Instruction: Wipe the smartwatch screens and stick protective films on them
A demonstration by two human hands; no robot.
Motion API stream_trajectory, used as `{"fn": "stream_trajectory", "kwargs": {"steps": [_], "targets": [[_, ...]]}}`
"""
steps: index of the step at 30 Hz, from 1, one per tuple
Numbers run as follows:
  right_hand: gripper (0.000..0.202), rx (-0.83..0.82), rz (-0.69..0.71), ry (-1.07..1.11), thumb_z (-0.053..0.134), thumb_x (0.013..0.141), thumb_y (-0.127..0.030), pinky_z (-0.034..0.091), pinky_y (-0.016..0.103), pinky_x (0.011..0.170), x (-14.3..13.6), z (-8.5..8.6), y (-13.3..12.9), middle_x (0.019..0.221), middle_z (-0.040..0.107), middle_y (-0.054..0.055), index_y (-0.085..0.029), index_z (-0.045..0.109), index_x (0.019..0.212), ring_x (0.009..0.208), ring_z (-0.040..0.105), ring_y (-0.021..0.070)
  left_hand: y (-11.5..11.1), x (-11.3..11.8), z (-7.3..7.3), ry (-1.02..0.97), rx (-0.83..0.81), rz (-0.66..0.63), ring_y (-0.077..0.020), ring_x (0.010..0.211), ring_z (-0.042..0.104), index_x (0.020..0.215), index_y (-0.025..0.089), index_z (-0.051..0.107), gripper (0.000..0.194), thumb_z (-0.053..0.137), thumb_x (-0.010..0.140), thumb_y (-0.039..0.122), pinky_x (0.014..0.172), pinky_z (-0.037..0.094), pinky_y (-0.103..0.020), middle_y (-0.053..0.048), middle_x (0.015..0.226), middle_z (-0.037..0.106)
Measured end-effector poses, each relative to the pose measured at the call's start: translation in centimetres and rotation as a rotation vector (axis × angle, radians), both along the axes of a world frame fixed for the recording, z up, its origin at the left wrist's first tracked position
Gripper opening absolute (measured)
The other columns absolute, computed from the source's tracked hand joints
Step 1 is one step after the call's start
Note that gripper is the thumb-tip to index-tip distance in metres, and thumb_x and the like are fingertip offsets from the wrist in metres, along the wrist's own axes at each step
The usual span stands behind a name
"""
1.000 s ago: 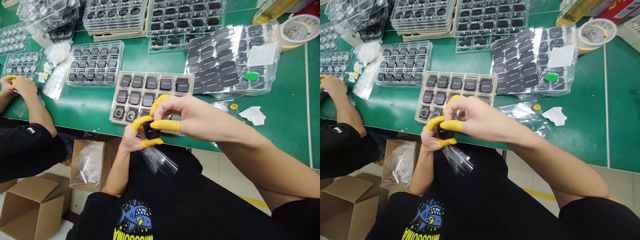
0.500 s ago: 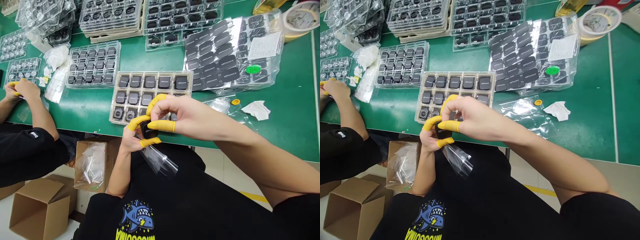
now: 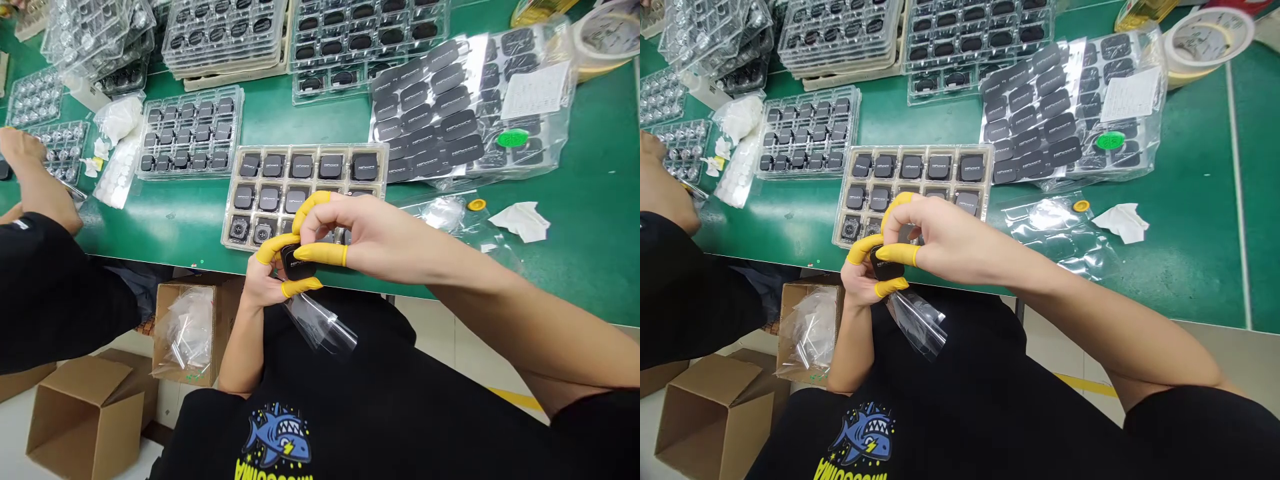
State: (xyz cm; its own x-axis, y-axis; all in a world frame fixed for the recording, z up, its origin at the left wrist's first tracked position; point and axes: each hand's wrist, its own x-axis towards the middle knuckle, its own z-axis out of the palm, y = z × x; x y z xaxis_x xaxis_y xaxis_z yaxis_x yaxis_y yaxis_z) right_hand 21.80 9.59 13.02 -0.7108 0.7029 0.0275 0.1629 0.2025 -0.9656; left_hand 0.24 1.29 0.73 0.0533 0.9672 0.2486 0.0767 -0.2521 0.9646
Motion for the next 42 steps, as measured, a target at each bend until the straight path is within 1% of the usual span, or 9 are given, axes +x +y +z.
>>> {"fn": "stream_trajectory", "kwargs": {"steps": [6,20,25,30,32,34,36,39,42], "targets": [[0.019,0.012,-0.004,0.011,0.077,0.099,-0.036,0.051,0.037,0.084,-0.1,-0.1,-0.1,0.101,0.072,0.004,-0.023,0.070,0.088,0.095,0.065,0.0219,0.1,0.0,0.1,-0.025,0.043,-0.002,-0.0109,0.062,0.064,0.127,0.023,0.078,0.078,0.100,0.070,0.072,0.051,0.054,-0.022,-0.001,0.092,0.076],[0.018,-0.016,-0.027,0.024,0.078,0.099,-0.034,0.053,0.038,0.083,-0.4,-0.2,-0.5,0.100,0.071,0.004,-0.024,0.069,0.086,0.092,0.065,0.0222,0.4,0.0,0.2,0.045,0.143,0.019,-0.0079,0.058,0.062,0.126,0.022,0.075,0.084,0.103,0.065,0.073,0.052,0.055,-0.020,0.002,0.089,0.075],[0.019,0.019,-0.047,0.002,0.077,0.101,-0.038,0.051,0.038,0.083,-0.4,-0.8,-0.7,0.101,0.069,0.005,-0.024,0.071,0.089,0.094,0.064,0.0224,0.3,0.0,0.2,0.020,0.116,-0.003,-0.0075,0.053,0.056,0.129,0.024,0.075,0.083,0.101,0.068,0.073,0.050,0.053,-0.020,0.005,0.081,0.071],[0.018,0.067,-0.101,0.012,0.076,0.103,-0.041,0.051,0.039,0.087,-0.6,-1.8,-1.3,0.105,0.068,0.006,-0.026,0.071,0.094,0.100,0.061,0.0246,0.3,0.0,-0.1,0.017,0.166,-0.018,-0.0093,0.059,0.064,0.134,0.024,0.073,0.084,0.097,0.072,0.076,0.054,0.055,-0.020,0.002,0.089,0.075],[0.020,0.025,-0.135,0.026,0.080,0.100,-0.042,0.052,0.038,0.084,-0.7,-2.2,-1.6,0.110,0.069,0.006,-0.026,0.069,0.101,0.096,0.061,0.0230,0.3,0.0,-0.3,0.031,0.164,-0.005,-0.0109,0.064,0.069,0.135,0.024,0.073,0.086,0.094,0.072,0.079,0.057,0.057,-0.020,0.000,0.094,0.077],[0.034,-0.087,-0.146,0.031,0.088,0.093,-0.044,0.051,0.034,0.075,-0.8,-2.7,-1.9,0.113,0.070,0.004,-0.026,0.064,0.110,0.086,0.059,0.0190,0.1,-0.1,-0.4,0.039,0.155,0.006,-0.0130,0.069,0.074,0.136,0.023,0.073,0.086,0.091,0.075,0.081,0.059,0.059,-0.020,-0.003,0.098,0.080],[0.045,-0.232,-0.110,0.028,0.093,0.087,-0.049,0.049,0.032,0.067,-1.0,-3.2,-2.3,0.105,0.069,0.001,-0.025,0.063,0.111,0.077,0.057,0.0164,0.1,-0.2,-0.5,0.061,0.166,0.017,-0.0147,0.070,0.076,0.136,0.021,0.074,0.084,0.089,0.078,0.081,0.059,0.060,-0.021,-0.004,0.097,0.081],[0.044,-0.360,-0.043,0.037,0.094,0.085,-0.055,0.049,0.032,0.065,-1.4,-3.9,-2.7,0.092,0.070,0.000,-0.024,0.067,0.102,0.076,0.062,0.0179,0.1,-0.6,-0.5,0.144,0.201,0.005,-0.0135,0.059,0.069,0.128,0.020,0.080,0.077,0.091,0.078,0.077,0.054,0.058,-0.022,-0.001,0.079,0.077],[0.044,-0.388,-0.060,0.068,0.092,0.085,-0.060,0.049,0.031,0.063,-1.9,-4.3,-3.1,0.088,0.072,0.000,-0.024,0.070,0.096,0.074,0.063,0.0185,0.3,-1.1,-0.3,0.189,0.270,-0.019,-0.0109,0.050,0.058,0.107,0.021,0.086,0.061,0.096,0.075,0.072,0.050,0.054,-0.023,0.004,0.064,0.068]]}}
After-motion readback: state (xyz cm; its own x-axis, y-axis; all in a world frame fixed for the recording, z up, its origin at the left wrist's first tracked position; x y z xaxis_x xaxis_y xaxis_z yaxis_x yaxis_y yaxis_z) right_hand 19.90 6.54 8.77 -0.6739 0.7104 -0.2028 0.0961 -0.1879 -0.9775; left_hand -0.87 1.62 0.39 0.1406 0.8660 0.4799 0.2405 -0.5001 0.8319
